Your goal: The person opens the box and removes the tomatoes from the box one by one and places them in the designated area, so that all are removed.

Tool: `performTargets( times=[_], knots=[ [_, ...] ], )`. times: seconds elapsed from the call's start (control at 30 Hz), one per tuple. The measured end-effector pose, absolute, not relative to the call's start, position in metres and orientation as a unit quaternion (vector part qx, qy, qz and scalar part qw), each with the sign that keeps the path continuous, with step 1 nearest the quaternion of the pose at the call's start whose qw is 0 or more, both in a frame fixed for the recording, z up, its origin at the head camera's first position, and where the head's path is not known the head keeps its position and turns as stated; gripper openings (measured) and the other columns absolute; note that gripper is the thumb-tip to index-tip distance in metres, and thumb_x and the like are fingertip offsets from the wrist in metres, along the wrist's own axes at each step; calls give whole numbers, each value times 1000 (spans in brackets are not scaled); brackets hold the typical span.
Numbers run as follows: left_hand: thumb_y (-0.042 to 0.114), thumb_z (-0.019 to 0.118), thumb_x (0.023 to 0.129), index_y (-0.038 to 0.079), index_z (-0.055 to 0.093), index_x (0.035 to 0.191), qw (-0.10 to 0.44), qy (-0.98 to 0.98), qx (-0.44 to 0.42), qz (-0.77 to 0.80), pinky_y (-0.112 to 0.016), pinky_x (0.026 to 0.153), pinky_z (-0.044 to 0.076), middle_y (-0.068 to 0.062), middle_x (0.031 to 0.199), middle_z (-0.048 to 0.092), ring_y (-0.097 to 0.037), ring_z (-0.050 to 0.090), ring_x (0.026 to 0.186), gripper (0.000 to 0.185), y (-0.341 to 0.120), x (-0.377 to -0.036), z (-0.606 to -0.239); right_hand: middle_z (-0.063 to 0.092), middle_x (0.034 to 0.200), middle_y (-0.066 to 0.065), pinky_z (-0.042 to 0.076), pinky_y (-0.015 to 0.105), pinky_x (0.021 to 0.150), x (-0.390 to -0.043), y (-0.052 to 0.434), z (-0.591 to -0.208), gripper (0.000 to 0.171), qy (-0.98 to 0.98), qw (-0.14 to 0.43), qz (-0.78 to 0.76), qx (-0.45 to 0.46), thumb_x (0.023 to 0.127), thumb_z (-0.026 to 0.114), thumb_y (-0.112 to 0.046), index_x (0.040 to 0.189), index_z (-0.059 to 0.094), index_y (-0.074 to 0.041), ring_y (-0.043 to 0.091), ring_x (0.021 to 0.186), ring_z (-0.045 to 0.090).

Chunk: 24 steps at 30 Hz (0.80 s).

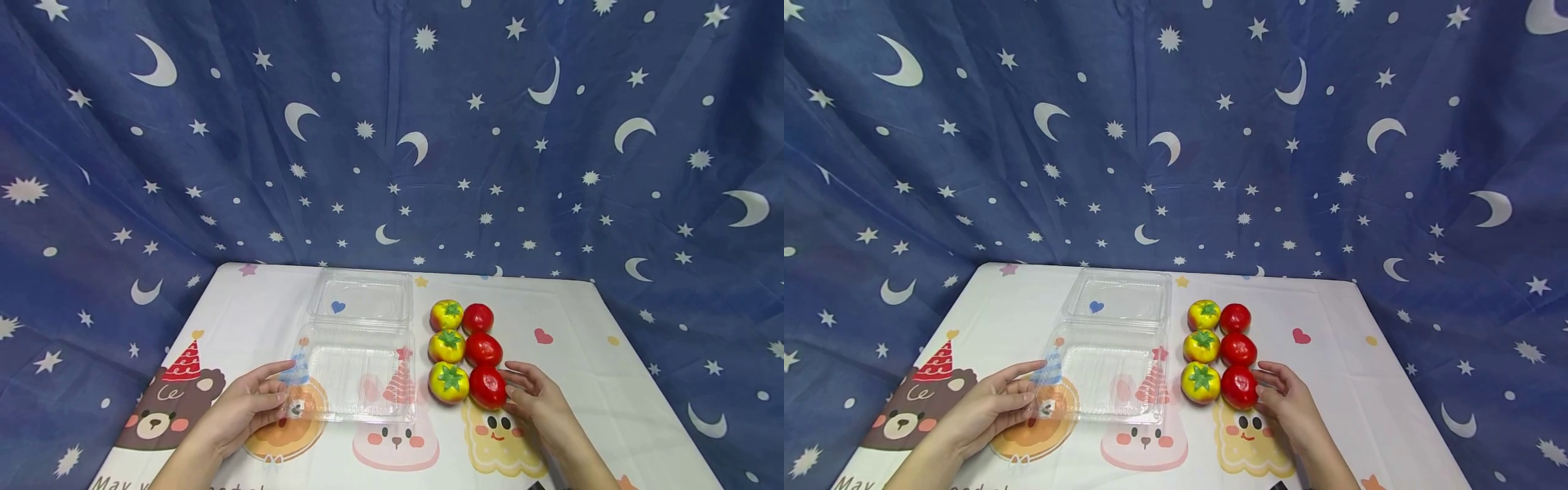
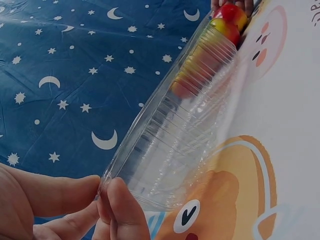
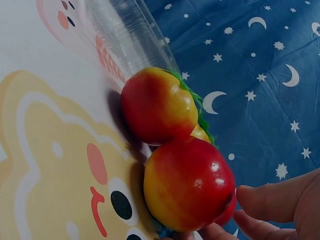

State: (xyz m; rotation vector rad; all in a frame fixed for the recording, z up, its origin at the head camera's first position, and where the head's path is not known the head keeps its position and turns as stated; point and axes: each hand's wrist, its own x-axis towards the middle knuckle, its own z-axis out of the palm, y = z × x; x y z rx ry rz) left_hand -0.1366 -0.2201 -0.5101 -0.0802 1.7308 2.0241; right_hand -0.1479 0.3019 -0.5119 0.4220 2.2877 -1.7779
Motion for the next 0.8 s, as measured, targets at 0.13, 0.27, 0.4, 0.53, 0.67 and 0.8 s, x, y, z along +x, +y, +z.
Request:
performTargets(
  times=[0.13,0.27,0.4,0.53,0.67,0.8],
  knots=[
    [5,66,103,-1,23,169,236,633,-23,736,-27,81,64,5,97,68,-10,69,81,78,-221,-137,-510,55,157,26,64,33,95,-148,303,-512,59,773,106,-609,142,104,64,-7,158,42,-4,22,124,71],
    [6,67,103,-2,23,168,237,636,-17,734,-27,81,64,3,99,68,-10,69,82,78,-222,-138,-510,55,158,26,64,34,97,-148,304,-512,59,771,110,-612,139,105,64,-8,159,41,-3,20,123,71],
    [8,67,104,-1,25,168,241,638,-20,731,-26,81,64,3,100,68,-10,69,83,77,-223,-139,-510,54,159,26,64,35,98,-149,305,-511,58,768,110,-615,137,106,61,-7,160,39,-3,14,116,73],
    [11,67,105,-1,24,168,249,639,-20,727,-26,82,64,3,101,66,-10,69,83,78,-225,-139,-510,52,160,26,64,35,98,-149,307,-511,58,769,108,-615,135,107,59,-6,161,37,-3,11,111,73],
    [13,65,106,-1,22,169,256,634,-11,730,-26,81,64,2,101,65,-10,70,83,77,-227,-140,-512,52,160,27,64,36,98,-150,308,-512,58,771,107,-613,137,107,58,-6,161,37,-3,12,112,74],
    [15,61,109,-3,20,169,256,630,1,733,-27,81,64,2,100,64,-12,70,84,75,-229,-140,-512,50,161,28,64,37,98,-151,309,-511,61,776,103,-606,143,107,61,-11,162,36,-2,14,115,74]
  ],
)
